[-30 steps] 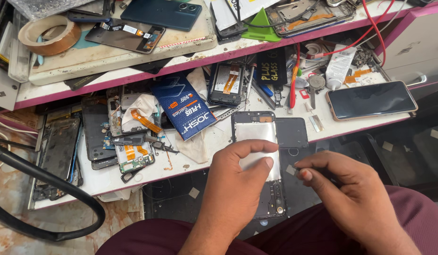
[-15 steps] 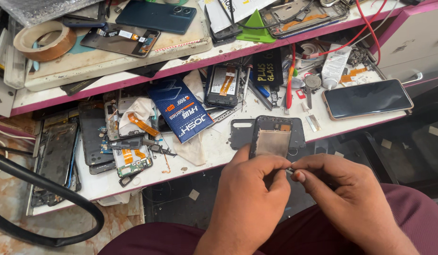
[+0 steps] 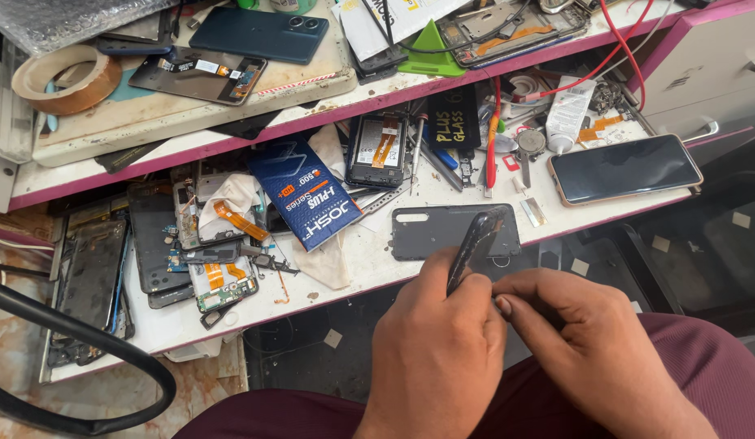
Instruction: The person scrapes adhesive residue from the back of a disassembled smartphone using a metal tool, then applies fresh adhesive from a tube along the frame edges.
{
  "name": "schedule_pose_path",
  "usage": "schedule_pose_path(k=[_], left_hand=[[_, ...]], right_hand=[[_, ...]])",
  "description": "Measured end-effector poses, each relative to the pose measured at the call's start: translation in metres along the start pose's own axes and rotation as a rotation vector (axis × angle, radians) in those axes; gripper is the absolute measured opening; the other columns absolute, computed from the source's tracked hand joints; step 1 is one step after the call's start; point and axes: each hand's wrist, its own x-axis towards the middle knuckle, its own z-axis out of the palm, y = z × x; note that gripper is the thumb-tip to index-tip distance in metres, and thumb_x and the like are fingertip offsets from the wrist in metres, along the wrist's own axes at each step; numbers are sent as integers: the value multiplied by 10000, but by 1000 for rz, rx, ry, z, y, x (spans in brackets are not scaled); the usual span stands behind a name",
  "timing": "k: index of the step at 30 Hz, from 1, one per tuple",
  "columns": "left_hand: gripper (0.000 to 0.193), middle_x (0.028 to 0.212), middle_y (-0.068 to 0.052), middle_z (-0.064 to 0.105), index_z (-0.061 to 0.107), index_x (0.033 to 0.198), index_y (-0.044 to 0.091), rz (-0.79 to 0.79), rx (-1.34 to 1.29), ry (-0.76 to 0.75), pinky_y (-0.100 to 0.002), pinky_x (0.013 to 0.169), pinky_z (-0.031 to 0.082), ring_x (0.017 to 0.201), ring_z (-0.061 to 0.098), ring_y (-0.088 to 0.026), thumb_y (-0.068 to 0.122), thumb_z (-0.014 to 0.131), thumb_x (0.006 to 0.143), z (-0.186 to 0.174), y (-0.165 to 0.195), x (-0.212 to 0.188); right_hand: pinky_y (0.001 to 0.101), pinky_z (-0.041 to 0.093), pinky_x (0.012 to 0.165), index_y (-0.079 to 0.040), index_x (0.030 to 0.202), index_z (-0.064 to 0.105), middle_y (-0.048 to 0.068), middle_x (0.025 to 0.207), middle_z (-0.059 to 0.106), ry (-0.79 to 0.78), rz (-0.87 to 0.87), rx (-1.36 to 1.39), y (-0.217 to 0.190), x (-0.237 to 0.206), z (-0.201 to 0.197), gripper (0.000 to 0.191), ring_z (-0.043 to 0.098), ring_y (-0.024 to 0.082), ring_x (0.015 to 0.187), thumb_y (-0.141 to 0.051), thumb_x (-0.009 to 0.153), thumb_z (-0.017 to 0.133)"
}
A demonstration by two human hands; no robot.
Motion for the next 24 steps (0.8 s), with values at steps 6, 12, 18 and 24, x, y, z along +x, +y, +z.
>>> schedule_pose_path(k=[6,12,18,24], left_hand=[[175,1159,-199,674,690,971,4,-77,140,87,-456,652,561,790,698,-360,105,725,832,-7,2,9],[101,1012,-114,711,761,917,56,-235,-38,149,-397,681,578,795,724,-298,115,730,842,-40,-24,17],[559,1020,-35,715,749,931,69,-412,-391,-187,-301,636,597,791,729,-150,510,917,632,-40,-16,13],[254,873,-68,752,803,869,-6,-498,-742,-44,-276,688,555,786,702,-108,245,766,869,-38,-20,16]], right_hand=[[255,577,677,-123,1287,772,62,822,781,-40,-102,-204,-2,-7,-8,377,697,118,761,-123,915,709],[254,559,727,-86,1451,686,40,883,746,31,15,-66,2,-7,-18,501,681,84,807,-105,951,711],[240,419,583,-34,1374,718,69,886,752,329,192,94,10,1,-21,366,552,80,715,-82,1018,648],[246,525,667,-5,1102,754,58,849,755,341,163,84,1,-6,-13,203,661,95,754,-29,908,699]])
